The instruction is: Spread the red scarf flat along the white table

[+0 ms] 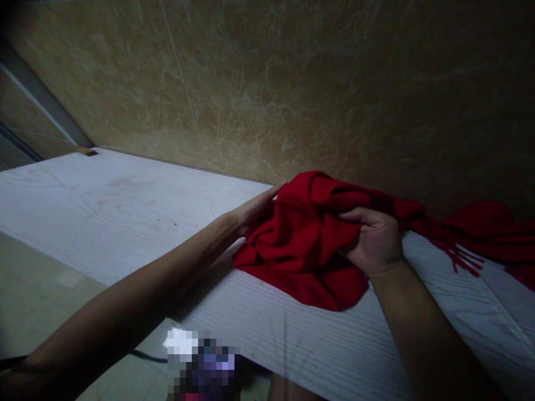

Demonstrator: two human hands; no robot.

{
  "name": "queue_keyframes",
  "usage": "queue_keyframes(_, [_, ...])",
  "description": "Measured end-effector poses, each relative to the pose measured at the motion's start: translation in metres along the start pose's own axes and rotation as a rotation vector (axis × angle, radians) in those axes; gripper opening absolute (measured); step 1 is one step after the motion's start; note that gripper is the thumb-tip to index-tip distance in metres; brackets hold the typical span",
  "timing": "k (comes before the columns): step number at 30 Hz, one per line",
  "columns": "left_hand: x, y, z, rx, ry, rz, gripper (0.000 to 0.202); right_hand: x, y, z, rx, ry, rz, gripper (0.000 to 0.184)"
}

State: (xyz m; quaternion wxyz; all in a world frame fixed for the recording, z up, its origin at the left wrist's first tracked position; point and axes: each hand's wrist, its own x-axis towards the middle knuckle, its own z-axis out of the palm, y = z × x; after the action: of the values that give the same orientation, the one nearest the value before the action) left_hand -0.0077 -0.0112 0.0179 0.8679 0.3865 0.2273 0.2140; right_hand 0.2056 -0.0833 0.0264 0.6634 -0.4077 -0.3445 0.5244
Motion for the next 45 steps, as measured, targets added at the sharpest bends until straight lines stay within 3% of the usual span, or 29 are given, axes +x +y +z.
queue_keyframes(3, [-0.003,0.0,0.003,0.004,-0.031,0.013,0.064,-0.005,0.004,0.006,-0.079,-0.013,0.037,0.014])
queue_keyframes(7, [-0.006,-0.003,0.008,0.065,-0.026,0.027,0.047,-0.013,0.005,0.025,-0.073,-0.138,0.158,0.023])
queue_keyframes(10, [-0.007,-0.003,0.008,0.078,0.045,0.055,0.041,-0.015,0.007,0.03,-0.12,-0.196,0.202,0.027])
queue_keyframes(15, [-0.004,0.003,0.008,-0.056,0.198,0.073,0.051,-0.013,0.013,0.027,-0.211,-0.169,0.257,0.029])
queue_keyframes(21, [-0.005,0.016,0.006,-0.28,0.378,0.315,0.045,-0.02,0.019,0.024,-0.231,-0.293,0.307,0.03])
queue_keyframes(25, [-0.012,0.026,0.001,-0.368,0.414,0.429,0.044,-0.026,0.021,0.021,-0.296,-0.38,0.34,0.029])
queue_keyframes(29, [-0.015,0.03,-0.002,-0.364,0.346,0.414,0.043,-0.027,0.021,0.023,-0.271,-0.485,0.346,0.048])
queue_keyframes(34, [-0.014,0.023,0.002,-0.266,0.229,0.286,0.039,-0.017,0.023,0.027,-0.146,-0.347,0.38,0.05])
queue_keyframes(38, [-0.017,0.015,0.011,-0.191,0.144,0.365,0.025,-0.013,0.023,0.031,-0.05,-0.256,0.447,0.048])
queue_keyframes(40, [-0.019,0.013,0.015,-0.162,0.13,0.415,0.014,-0.013,0.021,0.035,-0.035,-0.22,0.429,0.038])
queue_keyframes(45, [-0.022,0.014,0.015,-0.109,0.133,0.478,0.035,-0.013,0.019,0.036,-0.051,-0.154,0.313,0.029])
